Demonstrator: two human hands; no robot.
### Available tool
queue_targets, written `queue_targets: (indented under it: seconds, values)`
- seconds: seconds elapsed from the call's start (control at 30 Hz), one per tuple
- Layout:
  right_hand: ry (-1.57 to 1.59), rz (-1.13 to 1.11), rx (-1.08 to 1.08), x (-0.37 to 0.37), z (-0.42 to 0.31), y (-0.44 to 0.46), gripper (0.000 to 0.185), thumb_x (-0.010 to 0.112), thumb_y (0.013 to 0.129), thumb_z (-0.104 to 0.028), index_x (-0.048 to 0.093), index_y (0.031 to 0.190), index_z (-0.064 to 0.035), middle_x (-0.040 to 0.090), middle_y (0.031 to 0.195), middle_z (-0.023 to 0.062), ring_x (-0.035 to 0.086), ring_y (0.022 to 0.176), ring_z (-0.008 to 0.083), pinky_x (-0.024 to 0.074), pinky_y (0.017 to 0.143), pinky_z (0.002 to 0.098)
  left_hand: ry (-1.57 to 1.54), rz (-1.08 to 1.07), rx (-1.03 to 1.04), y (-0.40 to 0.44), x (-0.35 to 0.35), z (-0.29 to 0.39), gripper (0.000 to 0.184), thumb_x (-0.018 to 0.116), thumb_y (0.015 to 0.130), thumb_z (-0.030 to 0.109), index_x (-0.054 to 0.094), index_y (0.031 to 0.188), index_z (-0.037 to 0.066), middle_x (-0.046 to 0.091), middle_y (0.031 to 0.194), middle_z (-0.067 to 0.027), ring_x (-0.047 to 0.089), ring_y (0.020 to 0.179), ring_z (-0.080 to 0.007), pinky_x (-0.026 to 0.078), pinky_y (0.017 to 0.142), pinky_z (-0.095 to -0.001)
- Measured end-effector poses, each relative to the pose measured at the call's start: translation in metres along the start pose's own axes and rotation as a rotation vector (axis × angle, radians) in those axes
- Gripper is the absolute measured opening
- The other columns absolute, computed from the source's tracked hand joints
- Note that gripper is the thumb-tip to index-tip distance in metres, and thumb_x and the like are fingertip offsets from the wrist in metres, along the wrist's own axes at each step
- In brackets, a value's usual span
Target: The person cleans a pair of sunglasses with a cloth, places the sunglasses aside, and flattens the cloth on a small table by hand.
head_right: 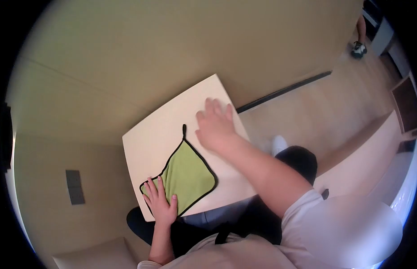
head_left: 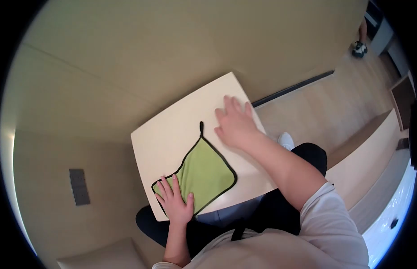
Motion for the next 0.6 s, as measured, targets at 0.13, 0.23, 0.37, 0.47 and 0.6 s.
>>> queue_targets:
  seconds: [0.13,0.23,0.37,0.47,0.6]
  values:
    - [-0.109,0.059,0.243,-0.004,0.007,-0.037,0.064,0.061,0.093,-0.035,0.038,0.147,-0.0097,0.015,0.16,0.0274,0.017,0.147,0.0498,0.0237,0.112,0.0693,0.022,0.033,-0.036,-0.015,0.003,-0.012,0.082,0.06,0.088,0.039,0.024,0.159,0.018,0.01,0.164,-0.0239,0.008,0.151,-0.0444,0.008,0.116,-0.0657]
    - [-0.116,0.036,0.291,-0.025,0.01,-0.05,0.068,0.06,0.094,-0.038,0.034,0.152,-0.0135,0.016,0.16,0.0266,0.023,0.142,0.0556,0.038,0.103,0.0675,0.016,0.06,-0.116,-0.006,-0.013,-0.004,0.081,0.059,0.09,0.042,0.024,0.159,0.019,0.01,0.164,-0.0241,0.009,0.151,-0.0441,0.009,0.116,-0.0658]
    - [-0.228,0.093,0.258,0.017,0.017,-0.087,0.068,0.055,0.096,-0.041,0.031,0.153,-0.0128,0.022,0.159,0.0261,0.031,0.136,0.0578,0.0425,0.098,0.0657,0.027,0.183,-0.134,0.026,0.011,-0.031,0.076,0.055,0.092,0.05,0.028,0.158,0.023,0.013,0.164,-0.0233,0.01,0.151,-0.0434,0.01,0.116,-0.066]
    - [-0.256,0.077,0.256,0.03,0.021,-0.092,0.068,0.054,0.097,-0.042,0.03,0.154,-0.0121,0.022,0.159,0.026,0.031,0.135,0.0583,0.0418,0.098,0.0664,0.06,0.199,-0.18,0.077,0.015,-0.043,0.072,0.048,0.095,0.054,0.026,0.158,0.027,0.014,0.164,-0.0197,0.011,0.152,-0.0401,0.011,0.117,-0.0648]
    - [-0.32,0.106,0.239,0.033,0.019,-0.086,0.068,0.052,0.097,-0.043,0.031,0.154,-0.012,0.022,0.159,0.0259,0.032,0.134,0.0592,0.0418,0.096,0.0676,0.04,0.177,-0.257,0.143,0.008,-0.063,0.071,0.042,0.096,0.058,0.024,0.158,0.029,0.015,0.165,-0.0179,0.012,0.152,-0.0384,0.014,0.117,-0.0641]
Point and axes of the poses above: each hand's wrist, its own y-axis towards the middle knuckle, its own x-axis out of the palm, z = x × y, the point moved 6 cm from there along y, towards the middle knuckle
